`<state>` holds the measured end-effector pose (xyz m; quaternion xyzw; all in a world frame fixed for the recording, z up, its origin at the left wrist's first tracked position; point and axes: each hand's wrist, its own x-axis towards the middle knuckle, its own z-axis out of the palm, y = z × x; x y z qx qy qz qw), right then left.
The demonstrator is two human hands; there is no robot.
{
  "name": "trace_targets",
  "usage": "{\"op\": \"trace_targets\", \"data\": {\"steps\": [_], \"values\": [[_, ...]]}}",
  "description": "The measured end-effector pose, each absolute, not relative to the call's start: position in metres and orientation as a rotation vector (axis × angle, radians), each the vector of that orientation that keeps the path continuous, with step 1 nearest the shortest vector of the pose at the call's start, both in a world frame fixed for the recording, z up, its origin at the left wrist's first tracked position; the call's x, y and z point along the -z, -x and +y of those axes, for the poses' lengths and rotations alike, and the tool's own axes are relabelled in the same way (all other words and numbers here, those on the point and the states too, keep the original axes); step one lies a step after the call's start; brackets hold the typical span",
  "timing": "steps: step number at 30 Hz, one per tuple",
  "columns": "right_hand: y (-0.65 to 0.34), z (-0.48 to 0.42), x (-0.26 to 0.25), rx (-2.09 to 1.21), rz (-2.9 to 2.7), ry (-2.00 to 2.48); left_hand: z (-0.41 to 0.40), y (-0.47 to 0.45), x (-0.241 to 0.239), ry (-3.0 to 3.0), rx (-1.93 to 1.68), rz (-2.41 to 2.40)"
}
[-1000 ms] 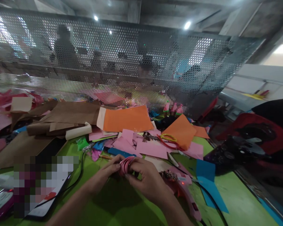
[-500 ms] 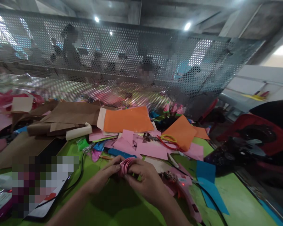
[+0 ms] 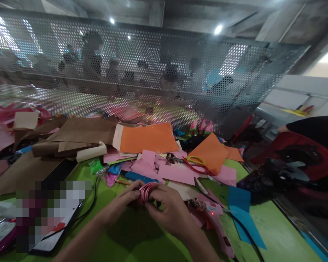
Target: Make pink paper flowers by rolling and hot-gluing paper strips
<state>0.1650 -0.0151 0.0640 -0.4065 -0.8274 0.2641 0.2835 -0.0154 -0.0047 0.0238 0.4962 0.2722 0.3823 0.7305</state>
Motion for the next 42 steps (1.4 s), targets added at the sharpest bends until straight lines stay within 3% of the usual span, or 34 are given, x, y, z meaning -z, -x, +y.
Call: {"op": "trace_targets", "data": {"steps": [42], "values": [[-0.168, -0.017, -0.070, -0.799, -2.260, 1.043, -0.003, 0.010, -0.014, -0.938, -0.884, 0.595]]}}
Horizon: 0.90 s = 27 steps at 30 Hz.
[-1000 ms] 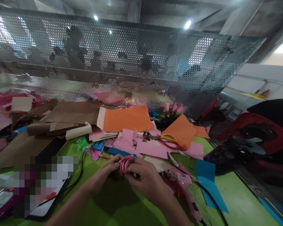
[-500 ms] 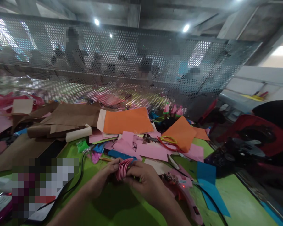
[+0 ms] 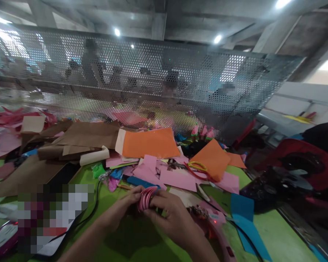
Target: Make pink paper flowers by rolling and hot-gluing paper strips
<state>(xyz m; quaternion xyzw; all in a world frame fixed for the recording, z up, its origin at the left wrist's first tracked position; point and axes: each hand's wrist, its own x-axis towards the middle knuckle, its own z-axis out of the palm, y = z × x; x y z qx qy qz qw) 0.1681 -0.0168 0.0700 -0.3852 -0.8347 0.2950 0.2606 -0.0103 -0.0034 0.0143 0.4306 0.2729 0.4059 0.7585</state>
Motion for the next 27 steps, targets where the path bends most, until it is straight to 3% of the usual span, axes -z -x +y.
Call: {"op": "trace_targets", "data": {"steps": [27], "values": [[-0.161, -0.016, -0.060, -0.738, -2.153, 1.191, -0.004, 0.017, -0.020, -1.087, -0.807, 0.595]]}}
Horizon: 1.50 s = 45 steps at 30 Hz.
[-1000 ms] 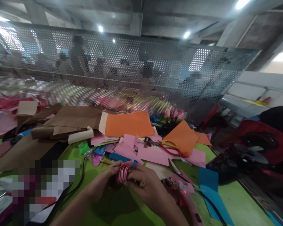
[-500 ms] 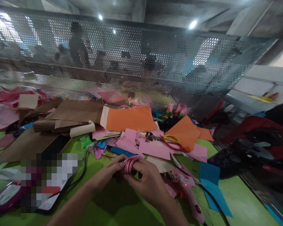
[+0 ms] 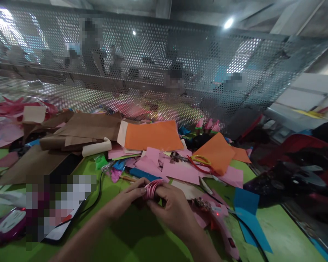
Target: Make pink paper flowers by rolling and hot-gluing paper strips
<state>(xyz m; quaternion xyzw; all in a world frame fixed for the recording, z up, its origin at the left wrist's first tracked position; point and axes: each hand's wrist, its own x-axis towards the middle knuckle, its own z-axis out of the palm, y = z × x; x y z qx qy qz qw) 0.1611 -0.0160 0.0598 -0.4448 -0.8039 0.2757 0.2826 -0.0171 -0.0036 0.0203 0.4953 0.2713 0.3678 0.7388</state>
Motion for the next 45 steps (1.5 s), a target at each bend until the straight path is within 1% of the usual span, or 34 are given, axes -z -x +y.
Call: {"op": "trace_targets", "data": {"steps": [9, 15, 24, 29, 33, 39, 45], "values": [[-0.167, -0.011, -0.064, -0.881, -2.178, 1.048, 0.000, 0.020, -0.015, -1.070, -0.824, 0.602], [-0.170, -0.009, -0.065, -0.873, -2.209, 1.000, -0.001, 0.019, -0.018, -0.989, -0.822, 0.593], [-0.171, -0.011, -0.061, -0.818, -2.248, 0.994, 0.001, 0.015, -0.005, -0.805, -0.821, 0.528], [-0.170, -0.014, -0.062, -0.779, -2.256, 1.026, -0.001, 0.016, -0.006, -0.764, -0.833, 0.499], [-0.167, -0.016, -0.058, -0.794, -2.171, 0.985, -0.002, 0.017, -0.009, -0.782, -0.860, 0.452], [-0.166, -0.017, -0.057, -0.819, -1.886, 0.925, -0.002, 0.021, -0.012, -0.808, -0.924, 0.460], [-0.168, -0.018, -0.062, -0.774, -1.871, 0.958, -0.005, 0.023, -0.015, -0.821, -0.935, 0.453]]}}
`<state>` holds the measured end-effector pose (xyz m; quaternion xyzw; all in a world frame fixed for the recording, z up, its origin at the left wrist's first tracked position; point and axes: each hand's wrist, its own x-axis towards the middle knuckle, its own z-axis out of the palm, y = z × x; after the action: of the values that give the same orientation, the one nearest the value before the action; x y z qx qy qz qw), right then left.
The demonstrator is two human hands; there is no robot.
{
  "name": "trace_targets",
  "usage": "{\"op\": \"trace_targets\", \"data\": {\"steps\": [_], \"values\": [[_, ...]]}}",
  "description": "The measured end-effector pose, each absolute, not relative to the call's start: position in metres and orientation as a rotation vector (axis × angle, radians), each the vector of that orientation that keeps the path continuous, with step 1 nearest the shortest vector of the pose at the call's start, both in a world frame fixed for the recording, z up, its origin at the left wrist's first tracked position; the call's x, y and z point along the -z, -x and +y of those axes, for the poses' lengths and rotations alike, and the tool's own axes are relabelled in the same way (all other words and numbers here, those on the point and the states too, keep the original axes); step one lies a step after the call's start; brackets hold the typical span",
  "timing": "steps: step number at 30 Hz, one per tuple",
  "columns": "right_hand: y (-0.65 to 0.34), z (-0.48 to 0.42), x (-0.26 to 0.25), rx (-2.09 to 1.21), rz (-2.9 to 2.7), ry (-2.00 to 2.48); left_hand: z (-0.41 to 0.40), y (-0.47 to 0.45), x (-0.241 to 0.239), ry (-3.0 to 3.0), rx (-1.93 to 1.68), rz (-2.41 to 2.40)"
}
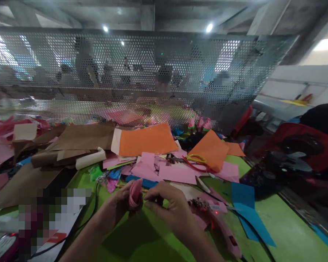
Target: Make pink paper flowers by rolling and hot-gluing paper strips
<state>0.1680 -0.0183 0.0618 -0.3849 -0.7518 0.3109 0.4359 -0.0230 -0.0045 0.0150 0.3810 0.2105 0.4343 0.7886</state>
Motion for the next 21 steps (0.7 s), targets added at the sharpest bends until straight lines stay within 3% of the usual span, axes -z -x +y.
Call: {"op": "trace_targets", "data": {"steps": [21], "values": [[-0.164, -0.014, -0.050, -0.648, -2.045, 1.037, 0.012, 0.018, 0.006, -0.991, -0.908, 0.501]]}}
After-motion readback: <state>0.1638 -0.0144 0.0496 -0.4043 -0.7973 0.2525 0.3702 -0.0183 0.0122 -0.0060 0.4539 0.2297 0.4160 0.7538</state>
